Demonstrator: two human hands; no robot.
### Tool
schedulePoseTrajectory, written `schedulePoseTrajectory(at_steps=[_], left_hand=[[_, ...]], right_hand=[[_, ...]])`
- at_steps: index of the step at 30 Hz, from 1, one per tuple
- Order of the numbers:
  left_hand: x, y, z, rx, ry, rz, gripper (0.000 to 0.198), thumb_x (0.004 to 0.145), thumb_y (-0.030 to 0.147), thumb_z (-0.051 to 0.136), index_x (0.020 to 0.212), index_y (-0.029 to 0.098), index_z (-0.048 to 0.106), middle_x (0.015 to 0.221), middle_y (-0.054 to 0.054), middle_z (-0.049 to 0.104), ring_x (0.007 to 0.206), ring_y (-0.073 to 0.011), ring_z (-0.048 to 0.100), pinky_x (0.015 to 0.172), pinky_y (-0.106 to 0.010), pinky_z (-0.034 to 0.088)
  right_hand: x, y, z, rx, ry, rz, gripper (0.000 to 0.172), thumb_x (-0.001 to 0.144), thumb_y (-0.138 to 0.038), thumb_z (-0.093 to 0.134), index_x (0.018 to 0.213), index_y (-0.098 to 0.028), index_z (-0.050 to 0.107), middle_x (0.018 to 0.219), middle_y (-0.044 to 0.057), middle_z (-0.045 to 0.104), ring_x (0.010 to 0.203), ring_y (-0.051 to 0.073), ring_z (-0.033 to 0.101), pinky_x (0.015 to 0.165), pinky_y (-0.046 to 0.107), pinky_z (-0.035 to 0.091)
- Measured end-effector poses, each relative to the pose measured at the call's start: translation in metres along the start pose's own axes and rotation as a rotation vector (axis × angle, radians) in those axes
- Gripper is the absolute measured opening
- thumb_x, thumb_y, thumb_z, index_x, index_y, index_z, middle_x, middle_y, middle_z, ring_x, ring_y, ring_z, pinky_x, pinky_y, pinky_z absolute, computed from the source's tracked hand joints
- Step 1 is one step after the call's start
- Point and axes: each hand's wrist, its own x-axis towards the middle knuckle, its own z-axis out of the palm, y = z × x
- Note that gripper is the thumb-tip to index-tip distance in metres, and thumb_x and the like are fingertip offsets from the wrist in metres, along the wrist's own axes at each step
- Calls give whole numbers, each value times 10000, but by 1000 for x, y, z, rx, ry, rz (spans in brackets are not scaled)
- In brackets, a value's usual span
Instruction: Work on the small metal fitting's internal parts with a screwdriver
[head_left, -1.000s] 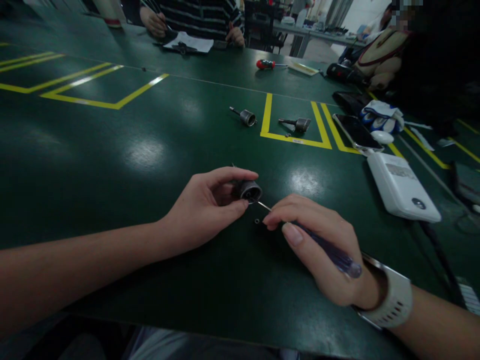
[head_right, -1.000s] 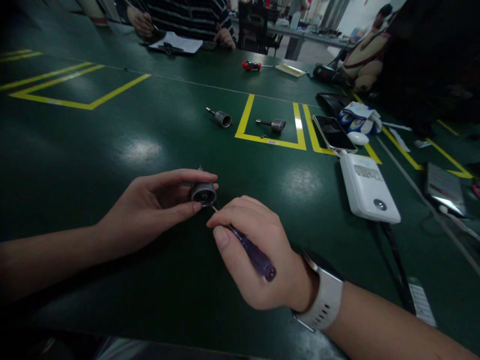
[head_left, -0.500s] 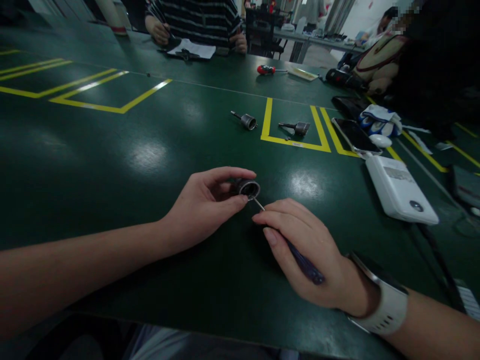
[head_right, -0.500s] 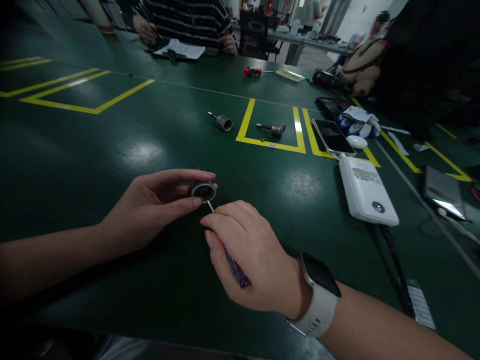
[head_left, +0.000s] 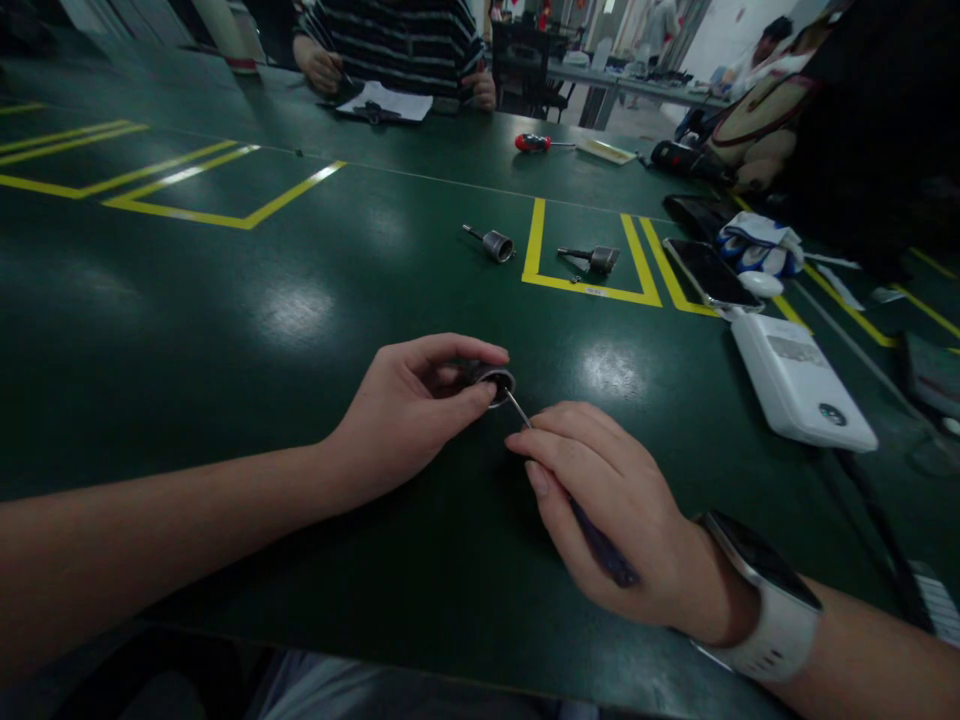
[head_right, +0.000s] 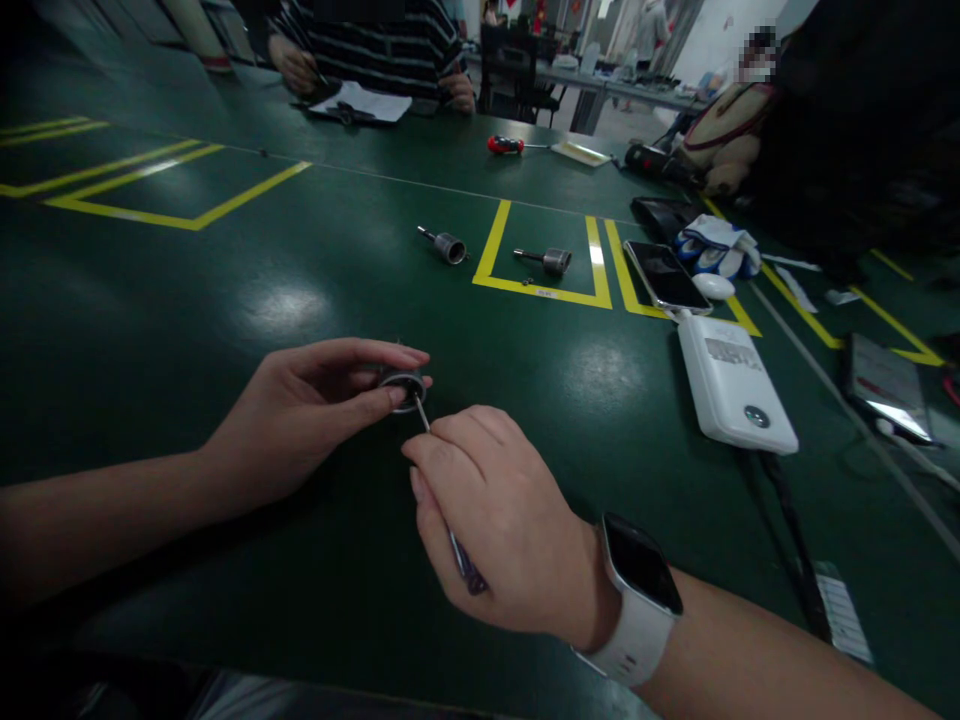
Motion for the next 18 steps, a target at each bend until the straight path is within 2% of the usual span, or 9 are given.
schedulePoseTrajectory(at_steps=[4,10,18], left_hand=[[0,0,1,28,16,8,185,692,194,646,876,202,672,937,-21,714,892,-186,659,745,-250,531],[-1,1,0,-8,7,12,225,697,176,635,916,199,682,970,-20,711,893,-175,658,813,-276,525],[2,2,0,23,31,70,182,700,137,639,868,168,702,1015,-44,700,930,-169,650,853,-281,523]], right_hand=[[0,-1,0,-8,-4,-5,279,819,-71,439,1079,-104,534,906,117,605,862,222,557,732,396,483],[-1,-3,0,-62,-1,-33,262,815,-72,442,1056,-95,542,890,127,607,859,235,557,733,408,475],[3,-3,1,-105,-55,-10,249,840,-87,407,1049,-87,541,886,129,602,824,226,534,705,401,467]])
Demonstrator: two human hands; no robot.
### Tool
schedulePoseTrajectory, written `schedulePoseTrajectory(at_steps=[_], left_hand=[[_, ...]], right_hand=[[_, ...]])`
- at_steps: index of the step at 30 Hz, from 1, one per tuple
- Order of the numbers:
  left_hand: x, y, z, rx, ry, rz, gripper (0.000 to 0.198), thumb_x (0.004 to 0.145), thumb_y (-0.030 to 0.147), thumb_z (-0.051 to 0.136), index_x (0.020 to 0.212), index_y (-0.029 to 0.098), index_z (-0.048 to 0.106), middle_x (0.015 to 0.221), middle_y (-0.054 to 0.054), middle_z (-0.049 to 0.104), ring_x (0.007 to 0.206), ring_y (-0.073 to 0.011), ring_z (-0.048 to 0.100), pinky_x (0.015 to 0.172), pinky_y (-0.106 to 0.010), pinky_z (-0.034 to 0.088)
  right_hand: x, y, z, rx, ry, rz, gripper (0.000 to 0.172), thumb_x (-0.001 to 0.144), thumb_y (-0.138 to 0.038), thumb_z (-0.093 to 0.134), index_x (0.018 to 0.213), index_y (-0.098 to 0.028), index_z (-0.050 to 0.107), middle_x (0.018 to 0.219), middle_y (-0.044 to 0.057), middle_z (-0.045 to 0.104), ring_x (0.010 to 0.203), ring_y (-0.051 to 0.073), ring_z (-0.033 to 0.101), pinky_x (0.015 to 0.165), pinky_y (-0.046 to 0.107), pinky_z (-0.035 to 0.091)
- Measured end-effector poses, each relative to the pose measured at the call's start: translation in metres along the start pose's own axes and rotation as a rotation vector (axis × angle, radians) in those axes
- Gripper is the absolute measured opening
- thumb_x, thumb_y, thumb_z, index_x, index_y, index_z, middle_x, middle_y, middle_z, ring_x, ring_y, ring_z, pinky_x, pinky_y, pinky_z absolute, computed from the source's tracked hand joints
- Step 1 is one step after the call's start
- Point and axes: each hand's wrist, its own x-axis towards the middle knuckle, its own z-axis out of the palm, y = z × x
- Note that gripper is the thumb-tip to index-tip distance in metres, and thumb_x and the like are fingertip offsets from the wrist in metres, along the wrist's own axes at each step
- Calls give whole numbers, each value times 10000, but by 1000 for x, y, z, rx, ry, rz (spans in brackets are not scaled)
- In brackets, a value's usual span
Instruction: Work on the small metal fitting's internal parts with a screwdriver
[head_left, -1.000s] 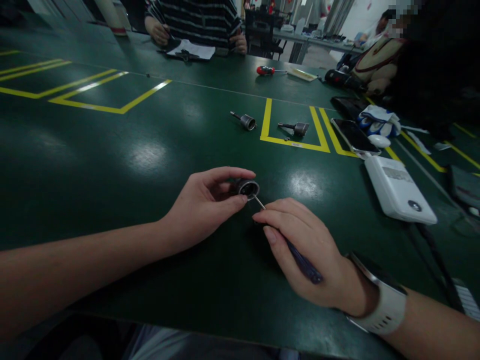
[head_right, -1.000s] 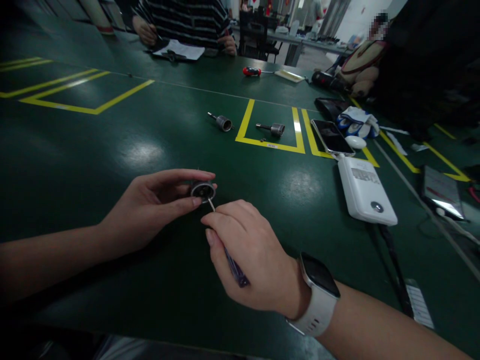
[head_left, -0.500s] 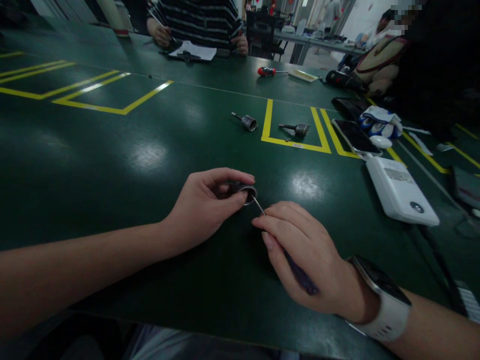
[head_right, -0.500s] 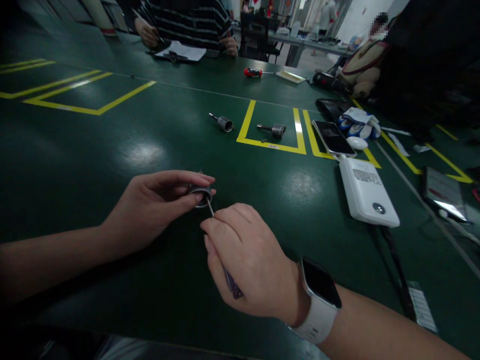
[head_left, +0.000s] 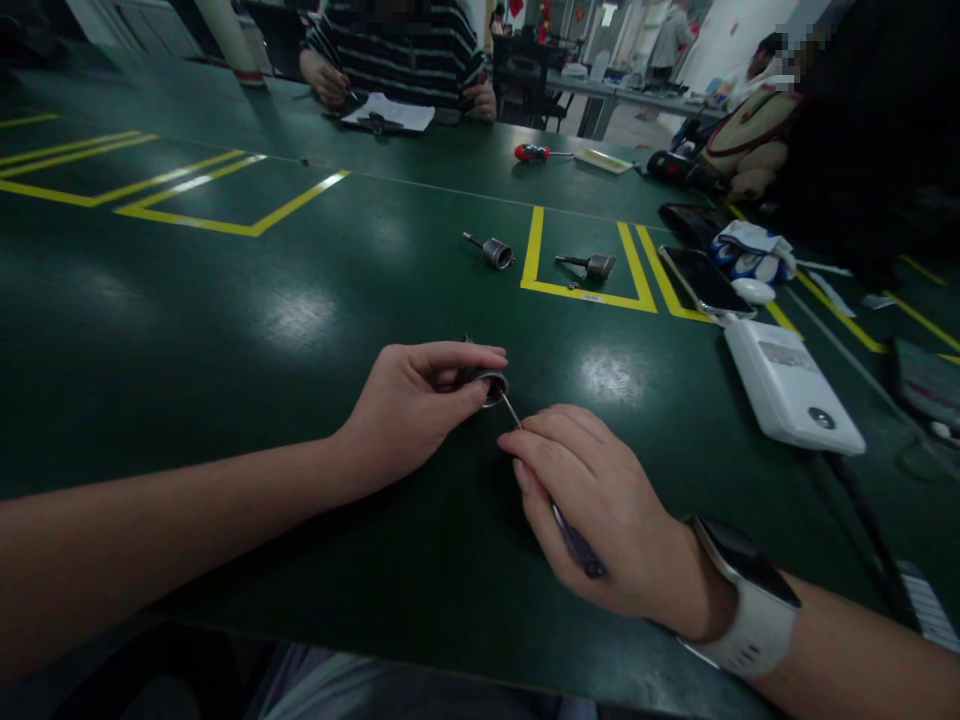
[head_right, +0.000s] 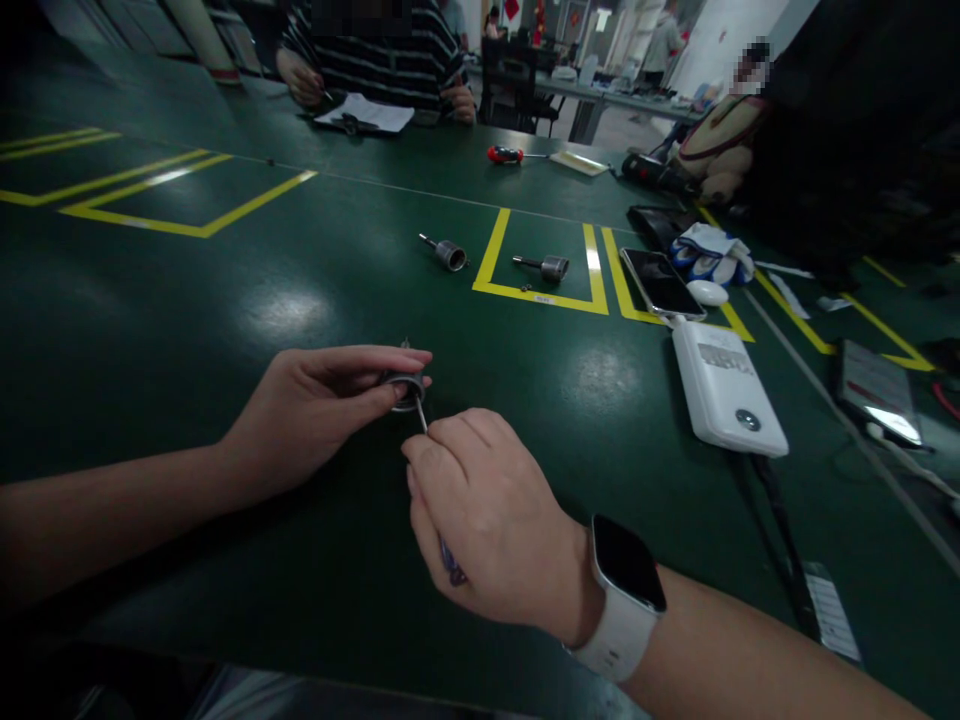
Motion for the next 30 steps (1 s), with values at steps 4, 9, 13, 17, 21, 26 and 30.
schedulePoseTrajectory(at_steps=[4,9,13,17,21,26,30], left_hand=[[0,1,0,-32,7,-1,195,705,152,637,890,159,697,1039,-58,695,919,-176,656,882,-327,518],[1,0,1,-23,13,1,231,692,164,645,918,141,689,1005,-68,704,895,-186,663,871,-348,524],[5,-4,0,-54,48,5,224,685,157,635,902,126,683,963,-67,706,839,-186,669,805,-345,548],[12,-5,-6,-105,84,-14,252,690,137,640,941,117,655,944,-68,692,854,-183,659,833,-356,530],[19,-7,-15,-167,133,-40,421,651,79,675,1057,141,581,991,-60,664,917,-184,640,900,-376,488],[23,-5,-21,-279,203,-48,462,632,60,709,1050,150,534,1086,-71,612,914,-175,638,869,-347,506],[23,3,-20,-358,196,-77,326,700,86,674,993,137,541,1057,-83,617,889,-183,646,759,-301,547]], right_hand=[[0,0,1,-3,24,3,219,837,-83,420,1012,-90,551,915,134,602,863,226,532,752,400,465],[1,-2,0,35,45,25,221,843,-94,414,1002,-106,566,928,132,611,873,218,540,773,397,462],[0,-3,-5,184,117,70,201,846,-121,426,933,-126,607,860,103,639,821,203,569,759,377,453],[-1,7,-10,648,272,386,244,859,-227,450,725,-172,646,662,27,638,682,164,594,744,338,454],[2,18,-13,1044,320,646,383,846,-319,444,524,-180,599,434,-13,531,523,139,540,793,344,439],[4,17,-14,1083,292,694,418,826,-378,483,469,-180,573,376,-32,482,463,117,497,818,328,428],[3,16,-12,992,225,666,443,840,-409,461,479,-178,571,405,-28,499,489,118,520,765,310,436]])
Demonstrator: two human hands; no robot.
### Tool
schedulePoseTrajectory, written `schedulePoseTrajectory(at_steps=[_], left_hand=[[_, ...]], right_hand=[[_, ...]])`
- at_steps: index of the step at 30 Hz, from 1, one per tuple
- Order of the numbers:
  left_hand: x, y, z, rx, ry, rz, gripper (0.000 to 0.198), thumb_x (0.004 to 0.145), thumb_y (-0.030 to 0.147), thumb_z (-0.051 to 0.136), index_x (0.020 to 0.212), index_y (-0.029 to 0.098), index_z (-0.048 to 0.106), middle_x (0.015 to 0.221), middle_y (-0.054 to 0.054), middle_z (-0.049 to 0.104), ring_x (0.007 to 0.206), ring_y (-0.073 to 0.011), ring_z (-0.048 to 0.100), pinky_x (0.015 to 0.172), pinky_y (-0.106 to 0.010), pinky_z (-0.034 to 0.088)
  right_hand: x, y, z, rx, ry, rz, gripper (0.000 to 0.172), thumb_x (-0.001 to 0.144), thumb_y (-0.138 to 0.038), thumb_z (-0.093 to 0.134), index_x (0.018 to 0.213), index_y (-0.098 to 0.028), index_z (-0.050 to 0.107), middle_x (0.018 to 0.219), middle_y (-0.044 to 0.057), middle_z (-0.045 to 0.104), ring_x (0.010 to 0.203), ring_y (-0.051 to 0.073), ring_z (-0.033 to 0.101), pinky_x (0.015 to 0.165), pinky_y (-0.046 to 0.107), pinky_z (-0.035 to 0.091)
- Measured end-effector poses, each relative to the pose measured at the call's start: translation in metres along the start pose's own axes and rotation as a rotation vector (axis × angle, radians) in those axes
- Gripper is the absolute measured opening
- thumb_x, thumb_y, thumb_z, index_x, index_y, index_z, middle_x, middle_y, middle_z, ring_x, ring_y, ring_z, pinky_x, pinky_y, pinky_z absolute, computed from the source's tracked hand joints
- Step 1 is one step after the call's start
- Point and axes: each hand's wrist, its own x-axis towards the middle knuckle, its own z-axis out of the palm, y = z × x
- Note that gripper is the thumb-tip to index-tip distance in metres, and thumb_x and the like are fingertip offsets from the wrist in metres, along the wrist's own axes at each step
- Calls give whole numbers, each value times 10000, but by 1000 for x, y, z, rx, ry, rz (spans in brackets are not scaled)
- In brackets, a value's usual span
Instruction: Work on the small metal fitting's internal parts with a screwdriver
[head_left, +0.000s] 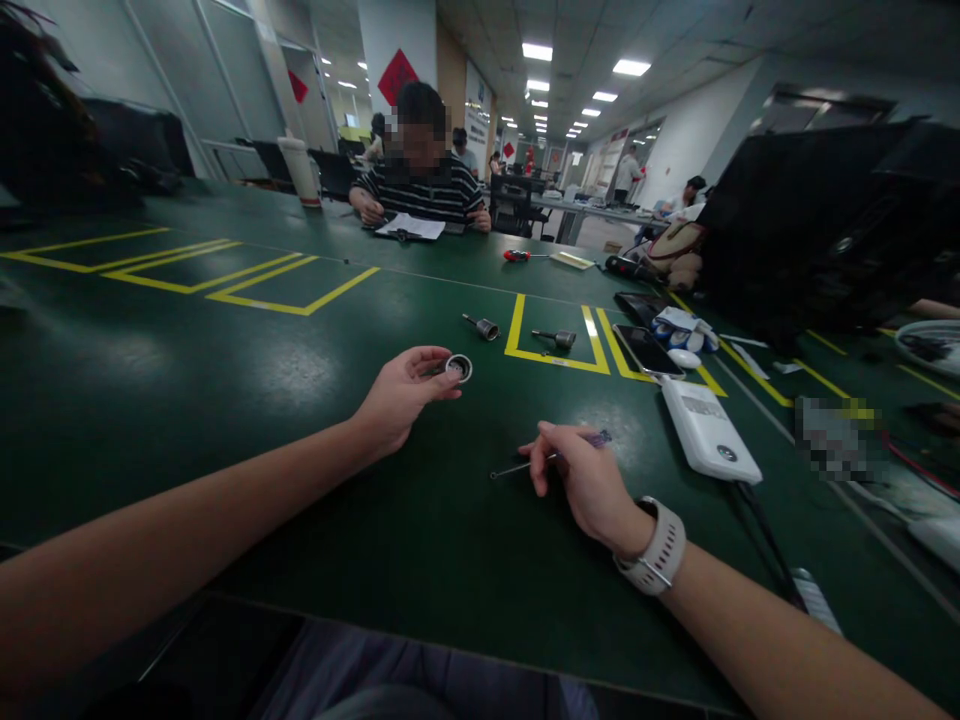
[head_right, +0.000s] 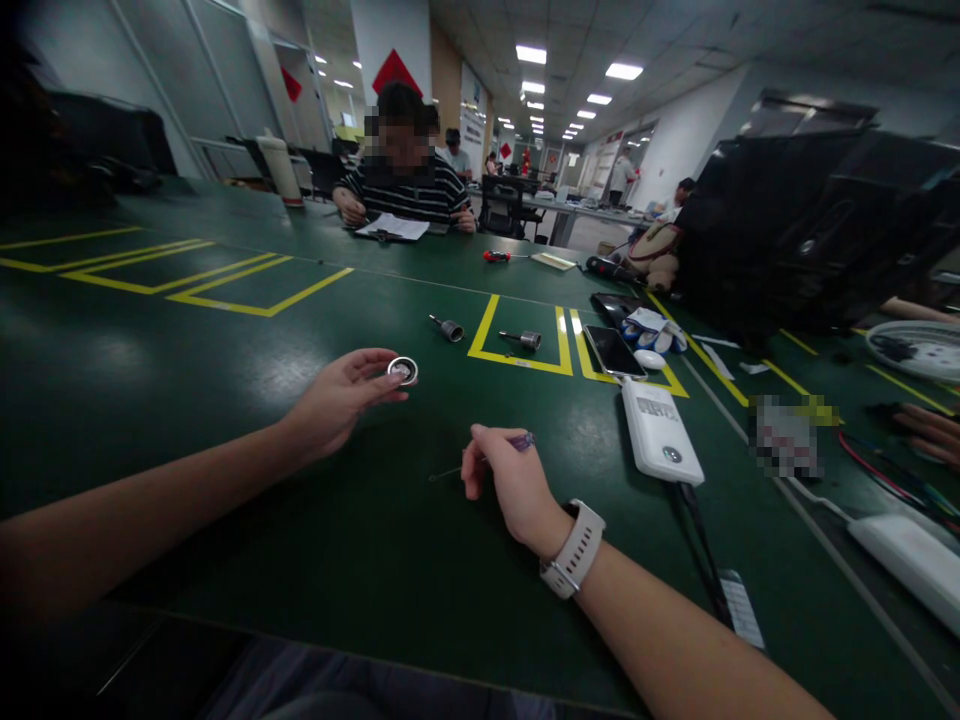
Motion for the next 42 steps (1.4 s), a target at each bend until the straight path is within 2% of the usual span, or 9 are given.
schedulePoseTrajectory(at_steps=[4,8,10,13,16,19,27,37,42], left_hand=[[-2,4,2,-162,-17,-47,226,761,50,594,970,125,553,980,-73,637,888,-184,654,778,-291,550],[-3,4,1,-259,-29,-119,246,740,-13,575,948,118,583,954,-75,651,934,-178,640,834,-271,534],[-4,4,2,-228,-25,-153,291,706,-41,588,949,119,597,968,-76,655,924,-170,641,832,-255,531],[-7,3,4,-167,-19,-165,322,677,-47,604,954,116,607,977,-76,656,888,-162,648,816,-251,531],[-10,2,6,-134,-65,-123,294,674,-12,620,932,128,610,966,-63,655,876,-177,653,798,-291,540],[-15,0,7,-69,-107,-75,238,673,26,637,882,137,619,918,-40,663,873,-191,657,801,-319,536],[-28,0,13,90,-200,-29,315,678,90,664,989,127,628,893,-50,713,852,-172,666,861,-322,507],[-32,-3,13,167,-236,80,254,692,115,639,943,150,653,880,-40,718,827,-172,674,790,-301,536],[-32,-4,14,208,-208,114,196,682,106,624,870,139,668,855,-44,713,788,-170,673,731,-294,552]], right_hand=[[-2,-4,0,-188,-13,-13,452,863,-409,411,505,-177,557,427,-21,501,478,122,515,603,277,425],[-10,-12,3,-520,-14,-41,451,893,-377,372,525,-179,543,444,-21,492,441,115,487,490,254,359],[-13,-12,6,-679,1,-168,437,905,-343,367,536,-180,533,465,-18,495,461,115,490,513,261,354],[-16,-8,11,-838,-8,-453,356,901,-243,382,579,-176,519,541,1,518,546,128,510,607,292,374],[-17,-5,12,-835,-36,-620,255,890,-167,384,689,-166,543,635,26,549,631,144,524,650,307,389],[-18,-3,10,-765,-37,-701,138,869,-131,418,852,-158,552,768,48,583,730,153,538,697,310,414],[-15,0,10,-735,-74,-700,114,856,-128,440,899,-190,525,844,45,592,780,159,555,726,320,449],[-12,0,14,-783,-104,-679,117,863,-119,430,909,-184,515,854,49,589,785,156,542,734,314,445],[-12,0,15,-803,-119,-704,111,863,-111,430,901,-172,514,844,53,588,792,155,534,746,312,446]])
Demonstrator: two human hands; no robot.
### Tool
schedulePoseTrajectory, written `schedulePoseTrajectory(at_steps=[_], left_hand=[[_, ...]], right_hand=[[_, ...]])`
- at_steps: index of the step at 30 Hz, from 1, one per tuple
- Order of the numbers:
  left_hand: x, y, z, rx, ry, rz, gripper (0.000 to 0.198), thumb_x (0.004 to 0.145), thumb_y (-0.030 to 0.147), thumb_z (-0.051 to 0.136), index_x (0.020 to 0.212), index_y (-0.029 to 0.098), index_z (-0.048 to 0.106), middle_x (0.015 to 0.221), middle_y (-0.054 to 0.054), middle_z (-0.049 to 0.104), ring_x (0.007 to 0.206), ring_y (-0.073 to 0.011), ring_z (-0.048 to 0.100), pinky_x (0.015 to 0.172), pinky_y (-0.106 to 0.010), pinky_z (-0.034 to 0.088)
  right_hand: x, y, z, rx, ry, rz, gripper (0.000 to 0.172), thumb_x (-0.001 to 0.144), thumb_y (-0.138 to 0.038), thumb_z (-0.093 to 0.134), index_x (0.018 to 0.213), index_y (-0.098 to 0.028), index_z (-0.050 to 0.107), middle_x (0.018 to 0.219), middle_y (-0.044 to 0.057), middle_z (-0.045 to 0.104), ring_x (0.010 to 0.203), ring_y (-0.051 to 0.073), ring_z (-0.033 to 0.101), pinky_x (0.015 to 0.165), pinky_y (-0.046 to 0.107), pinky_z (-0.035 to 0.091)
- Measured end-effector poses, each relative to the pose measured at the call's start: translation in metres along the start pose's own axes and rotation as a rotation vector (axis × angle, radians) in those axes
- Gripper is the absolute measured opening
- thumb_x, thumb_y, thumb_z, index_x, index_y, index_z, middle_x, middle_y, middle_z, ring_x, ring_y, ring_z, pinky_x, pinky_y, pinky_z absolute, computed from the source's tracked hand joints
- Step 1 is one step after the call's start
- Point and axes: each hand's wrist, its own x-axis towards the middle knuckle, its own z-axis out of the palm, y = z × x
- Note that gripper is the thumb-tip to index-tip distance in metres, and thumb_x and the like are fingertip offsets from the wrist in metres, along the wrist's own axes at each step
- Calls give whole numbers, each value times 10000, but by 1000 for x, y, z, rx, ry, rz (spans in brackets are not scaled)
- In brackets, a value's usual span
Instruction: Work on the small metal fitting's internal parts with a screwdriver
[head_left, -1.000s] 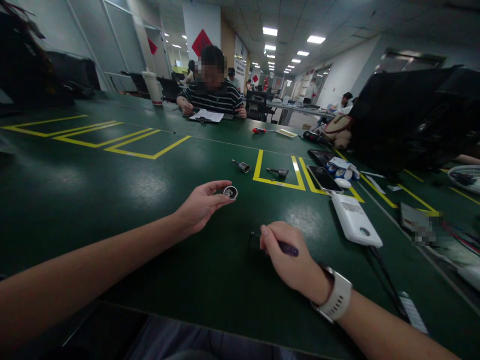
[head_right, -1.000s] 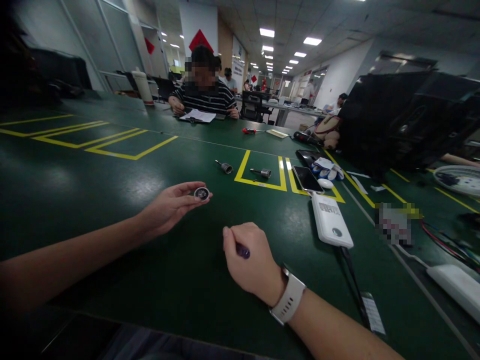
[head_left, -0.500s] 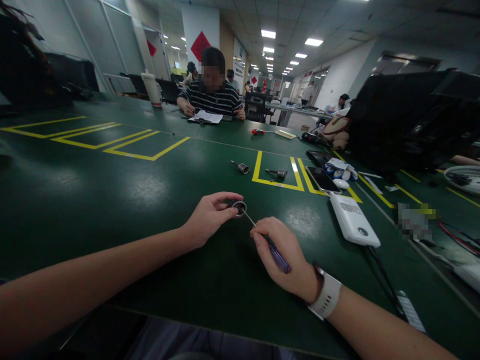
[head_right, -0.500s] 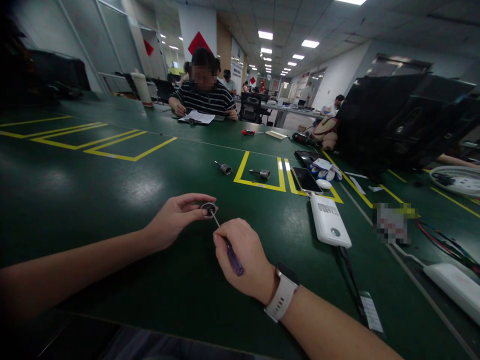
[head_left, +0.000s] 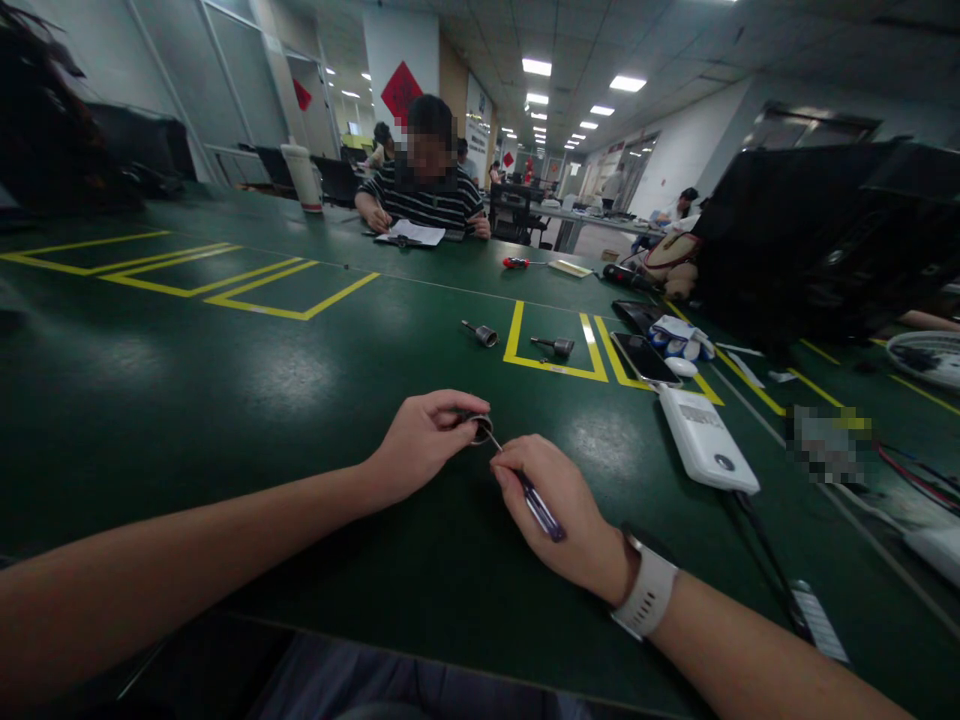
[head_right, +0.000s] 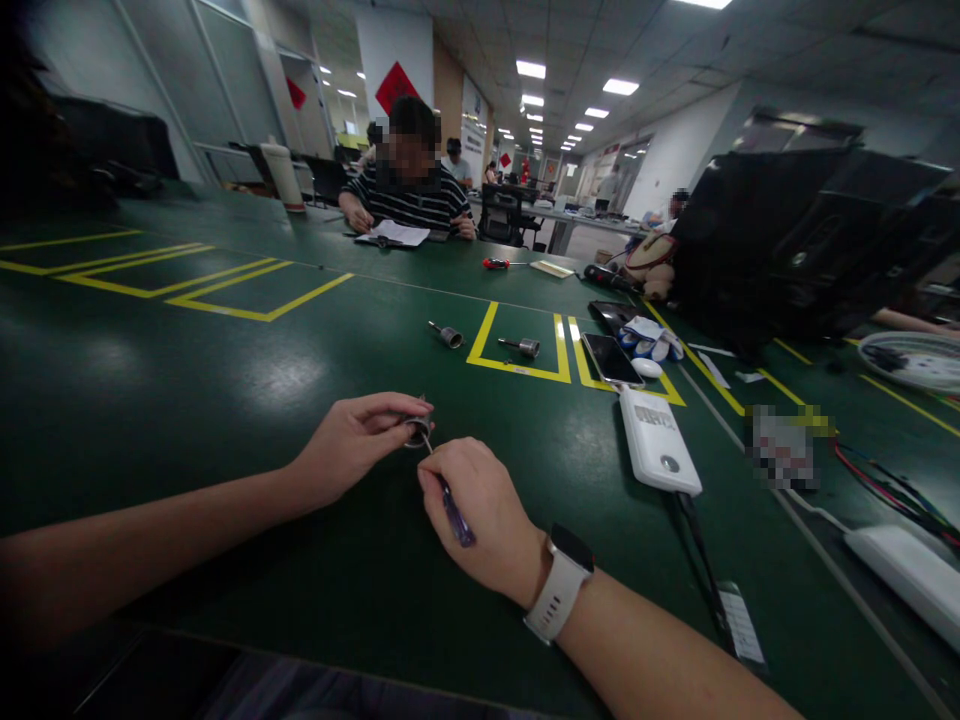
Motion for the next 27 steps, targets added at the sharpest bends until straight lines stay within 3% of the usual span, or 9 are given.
schedulePoseTrajectory(at_steps=[27], left_hand=[[1,0,3,18,13,-8,256,685,91,611,920,151,693,915,-46,721,834,-180,675,770,-319,562]], right_hand=[[-1,-6,-1,-123,-27,-14,144,862,-99,407,912,-160,528,852,89,607,813,187,550,755,356,475]])
